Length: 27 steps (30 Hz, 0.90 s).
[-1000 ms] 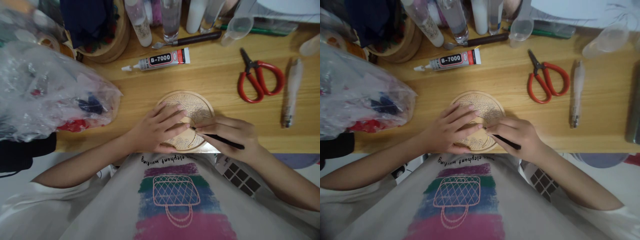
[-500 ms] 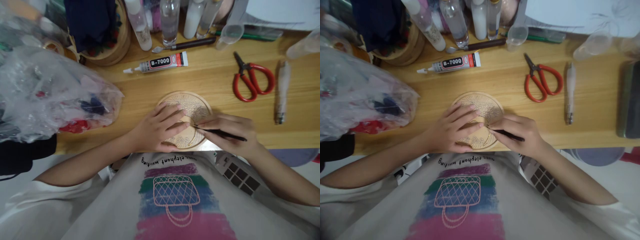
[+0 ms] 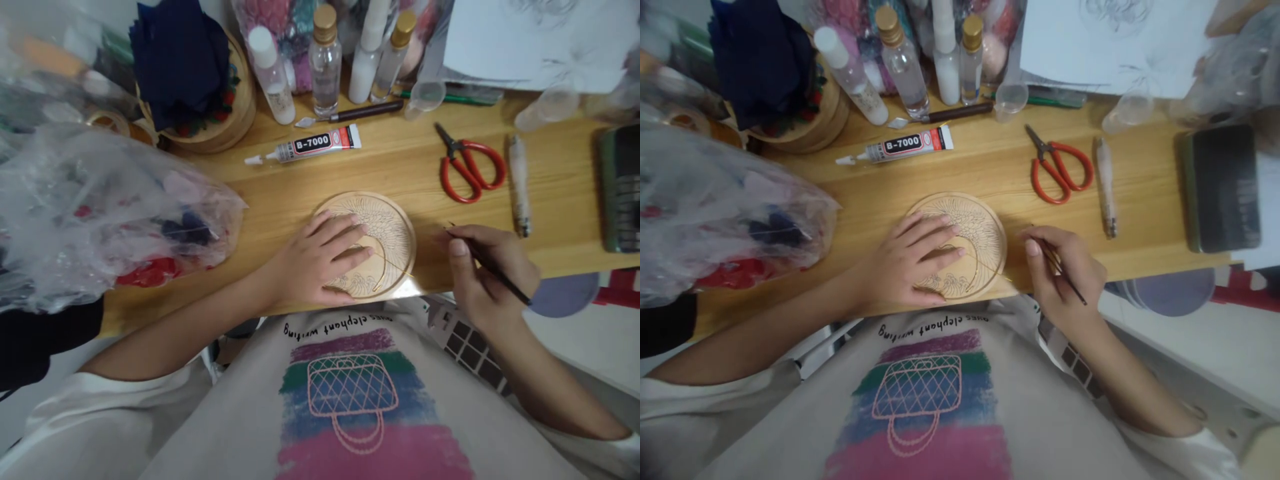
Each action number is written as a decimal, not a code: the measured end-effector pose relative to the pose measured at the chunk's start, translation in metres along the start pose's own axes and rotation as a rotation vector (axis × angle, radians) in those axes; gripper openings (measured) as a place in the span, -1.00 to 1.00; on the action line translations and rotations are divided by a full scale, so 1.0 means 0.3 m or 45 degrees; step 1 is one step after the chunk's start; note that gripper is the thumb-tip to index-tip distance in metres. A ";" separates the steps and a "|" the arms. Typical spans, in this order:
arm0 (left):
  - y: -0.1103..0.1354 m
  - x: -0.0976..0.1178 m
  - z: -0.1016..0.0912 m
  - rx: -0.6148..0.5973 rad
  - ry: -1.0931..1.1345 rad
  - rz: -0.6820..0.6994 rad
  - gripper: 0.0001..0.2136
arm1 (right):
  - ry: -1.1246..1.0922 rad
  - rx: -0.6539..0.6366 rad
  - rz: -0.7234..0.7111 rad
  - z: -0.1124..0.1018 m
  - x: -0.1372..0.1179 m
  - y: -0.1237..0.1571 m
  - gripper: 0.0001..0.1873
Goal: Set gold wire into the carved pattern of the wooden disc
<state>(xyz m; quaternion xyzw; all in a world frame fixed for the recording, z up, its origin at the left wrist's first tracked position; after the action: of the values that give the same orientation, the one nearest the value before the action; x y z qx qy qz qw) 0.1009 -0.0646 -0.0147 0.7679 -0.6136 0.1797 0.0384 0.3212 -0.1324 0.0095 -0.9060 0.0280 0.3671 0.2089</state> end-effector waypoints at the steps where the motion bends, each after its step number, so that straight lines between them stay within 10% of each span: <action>1: 0.001 -0.006 0.002 0.003 -0.004 0.037 -0.38 | -0.003 -0.003 -0.016 0.002 -0.009 0.007 -0.78; 11: -0.009 -0.043 -0.011 -0.079 -0.018 0.210 -0.38 | 0.279 -0.221 -0.421 0.069 -0.083 0.091 -0.71; 27: -0.013 -0.036 -0.021 -0.076 -0.049 0.215 -0.38 | 0.593 -0.357 -0.551 0.111 -0.111 0.087 -0.67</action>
<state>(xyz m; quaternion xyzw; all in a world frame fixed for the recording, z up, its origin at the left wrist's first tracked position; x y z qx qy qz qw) 0.1013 -0.0518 -0.0116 0.7153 -0.6819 0.1490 0.0342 0.2698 -0.1461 0.0013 -0.9703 -0.1684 0.0979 0.1435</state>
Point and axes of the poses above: each hand's wrist, its own y-axis away from the middle knuckle, its own z-axis out of the palm, x = y × z, the point moved 5 cm from there along -y, towards the middle knuckle, and after that the axes turned 3 degrees about z, right-handed, at the moved point
